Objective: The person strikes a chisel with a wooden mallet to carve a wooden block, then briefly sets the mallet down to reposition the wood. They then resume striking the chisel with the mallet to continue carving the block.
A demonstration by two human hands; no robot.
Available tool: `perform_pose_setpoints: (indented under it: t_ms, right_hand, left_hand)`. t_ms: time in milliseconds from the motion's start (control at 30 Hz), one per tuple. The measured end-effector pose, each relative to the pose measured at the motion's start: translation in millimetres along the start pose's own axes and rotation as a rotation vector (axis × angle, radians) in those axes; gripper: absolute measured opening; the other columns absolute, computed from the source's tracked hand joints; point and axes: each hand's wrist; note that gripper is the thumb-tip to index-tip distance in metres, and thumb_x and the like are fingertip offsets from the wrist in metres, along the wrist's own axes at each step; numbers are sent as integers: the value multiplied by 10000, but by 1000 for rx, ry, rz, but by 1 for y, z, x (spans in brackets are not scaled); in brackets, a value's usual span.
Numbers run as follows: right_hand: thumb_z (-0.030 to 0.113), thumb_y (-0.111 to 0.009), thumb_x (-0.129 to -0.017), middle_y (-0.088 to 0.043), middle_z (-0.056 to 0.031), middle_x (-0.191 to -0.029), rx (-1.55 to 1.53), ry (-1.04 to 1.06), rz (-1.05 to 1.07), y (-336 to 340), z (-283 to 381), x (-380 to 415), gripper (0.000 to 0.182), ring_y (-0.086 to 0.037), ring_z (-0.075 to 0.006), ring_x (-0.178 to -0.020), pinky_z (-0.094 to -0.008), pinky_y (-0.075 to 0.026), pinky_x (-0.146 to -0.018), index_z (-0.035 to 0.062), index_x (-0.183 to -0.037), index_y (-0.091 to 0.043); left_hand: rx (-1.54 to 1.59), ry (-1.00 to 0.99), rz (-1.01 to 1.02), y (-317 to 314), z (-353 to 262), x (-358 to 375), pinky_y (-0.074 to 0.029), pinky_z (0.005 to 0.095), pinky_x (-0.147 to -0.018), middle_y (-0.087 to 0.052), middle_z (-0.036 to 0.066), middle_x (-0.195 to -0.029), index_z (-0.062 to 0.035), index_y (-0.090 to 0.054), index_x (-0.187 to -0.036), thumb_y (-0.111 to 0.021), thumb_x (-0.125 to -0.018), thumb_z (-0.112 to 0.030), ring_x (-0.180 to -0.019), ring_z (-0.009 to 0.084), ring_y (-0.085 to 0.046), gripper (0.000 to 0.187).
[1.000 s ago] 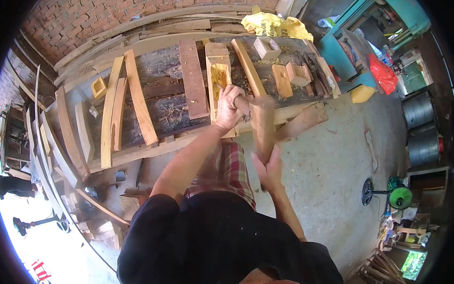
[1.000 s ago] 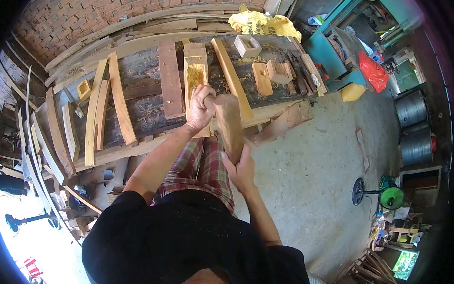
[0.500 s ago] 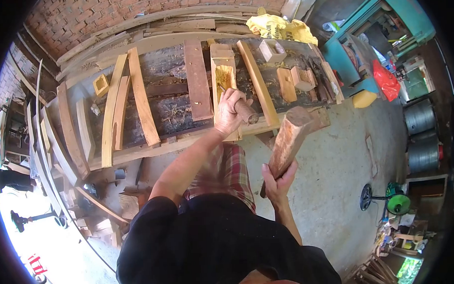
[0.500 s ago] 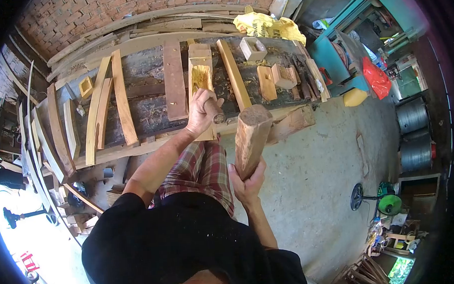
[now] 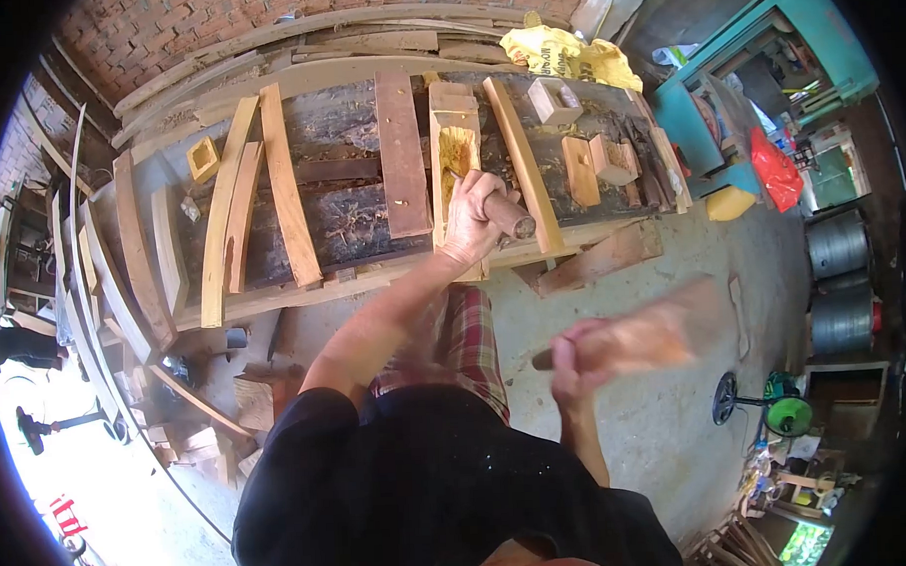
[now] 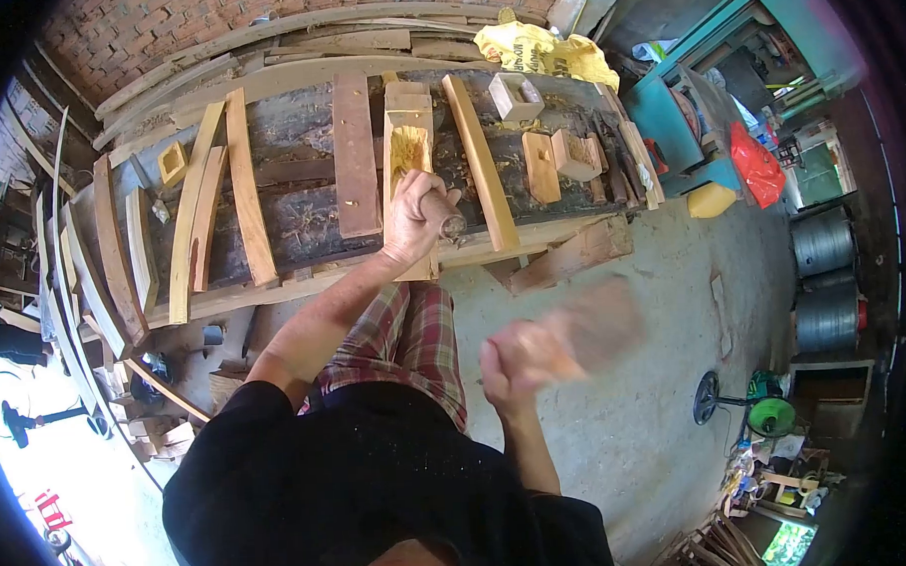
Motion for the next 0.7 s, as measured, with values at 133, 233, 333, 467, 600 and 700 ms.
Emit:
perform_pose_setpoints:
  t_ms: [133, 233, 333, 467, 600, 700]
  right_hand:
    - [37, -672, -828, -549, -78, -827, -143, -572, 152, -34, -6, -3, 420, -556, -130, -677, -359, -492, -664, 31, -1160, -416]
    - [123, -674, -865, -586, -59, -757, -359, -605, -189, -16, 10, -6, 349, -560, -167, -668, -361, -497, -648, 9, -1112, -455]
    - [174, -678, -869, -596, -74, -760, -304, -191, -192, -1, 0, 0, 354, -564, -182, -663, -368, -506, -678, 0, -1098, -472]
    - [185, -691, -851, -595, -83, -782, -95, -595, 171, -38, -11, 7, 405, -575, -183, -708, -381, -509, -739, -1, -1140, -475]
    - [147, -741, -816, -615, -111, -931, -338, -655, -120, -24, -7, 16, 503, -604, -259, -851, -383, -481, -840, -39, -1187, -456]
    - [114, -722, -817, -592, -81, -835, -386, -388, -124, -15, -7, 24, 393, -584, -197, -773, -347, -484, -730, -4, -1107, -484]
  left_hand:
    - [21, -153, 43, -10, 18, 9, -397, 426, -832, -546, 109, -883, -110, -568, -903, -755, -778, -141, -878, 353, -525, 227]
    - [-2, -159, 28, -9, 24, 19, -406, 423, -806, -536, 98, -890, -108, -561, -913, -771, -770, -114, -871, 333, -525, 254]
    - [-29, -196, 22, -9, 25, 20, -418, 413, -775, -531, 88, -874, -101, -548, -893, -780, -760, -80, -851, 322, -524, 268]
    - [-26, -179, 18, -11, 30, 29, -420, 405, -770, -538, 88, -874, -103, -557, -887, -780, -757, -82, -856, 320, -525, 259]
    - [-108, -167, 97, -7, 46, 35, -424, 406, -769, -554, 92, -887, -129, -593, -880, -785, -755, -112, -862, 319, -533, 230]
    - [-138, -136, 81, -13, 53, 34, -375, 394, -806, -583, 45, -919, -180, -609, -910, -772, -773, -202, -924, 284, -571, 214]
Point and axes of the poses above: each hand's wrist, its own x-axis away from the middle knuckle, its own y-axis out of the back of the hand, z = x × y
